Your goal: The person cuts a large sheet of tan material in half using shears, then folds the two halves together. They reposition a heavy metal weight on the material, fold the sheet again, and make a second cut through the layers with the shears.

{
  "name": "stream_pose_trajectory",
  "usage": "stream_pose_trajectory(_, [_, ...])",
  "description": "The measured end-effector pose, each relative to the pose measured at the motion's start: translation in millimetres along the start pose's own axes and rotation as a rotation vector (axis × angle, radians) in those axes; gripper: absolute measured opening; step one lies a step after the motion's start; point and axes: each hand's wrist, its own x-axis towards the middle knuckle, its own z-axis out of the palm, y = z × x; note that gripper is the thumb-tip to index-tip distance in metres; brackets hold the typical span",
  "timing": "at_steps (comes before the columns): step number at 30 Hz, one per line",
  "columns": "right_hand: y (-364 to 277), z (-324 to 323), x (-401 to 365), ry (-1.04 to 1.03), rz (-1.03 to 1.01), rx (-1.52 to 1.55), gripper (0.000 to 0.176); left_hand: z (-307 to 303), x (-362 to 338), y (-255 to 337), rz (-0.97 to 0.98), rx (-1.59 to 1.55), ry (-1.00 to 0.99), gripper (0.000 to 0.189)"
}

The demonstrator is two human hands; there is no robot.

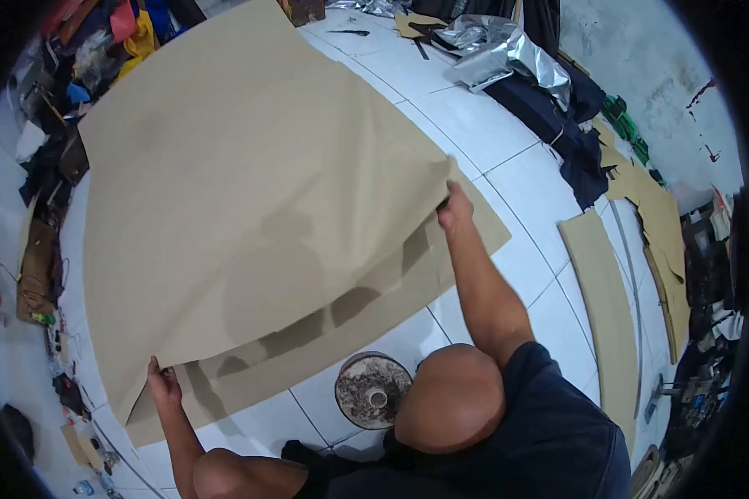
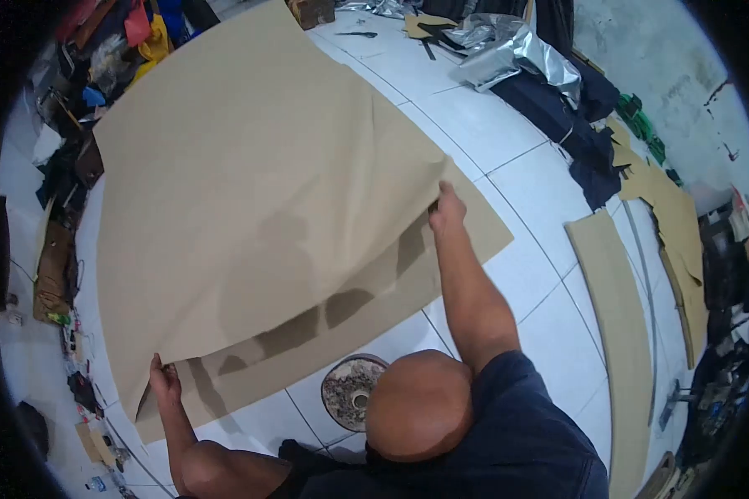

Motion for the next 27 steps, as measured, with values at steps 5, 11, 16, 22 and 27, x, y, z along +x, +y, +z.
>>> stream_pose_trajectory(5, [-104,147,-6,-0.161,-0.497,-0.436,0.031,13,18,74,0.249,0.073,0.047,0.025])
stream_pose_trajectory(11, [-229,163,-50,-0.414,-1.029,-0.927,0.031,-18,4,131,0.279,0.015,-0.198,0.031])
stream_pose_trajectory(16, [-159,-48,4,-0.055,-0.841,-1.743,0.049,-92,-42,-52,-0.062,-0.006,-0.304,0.025])
stream_pose_trajectory(22, [-83,-173,-18,0.177,-0.163,-1.018,0.034,-79,-100,-138,-0.198,0.186,0.027,0.028])
stream_pose_trajectory(27, [-67,-176,-5,0.238,-0.158,-1.108,0.037,-109,-70,-141,-0.267,0.245,-0.087,0.026])
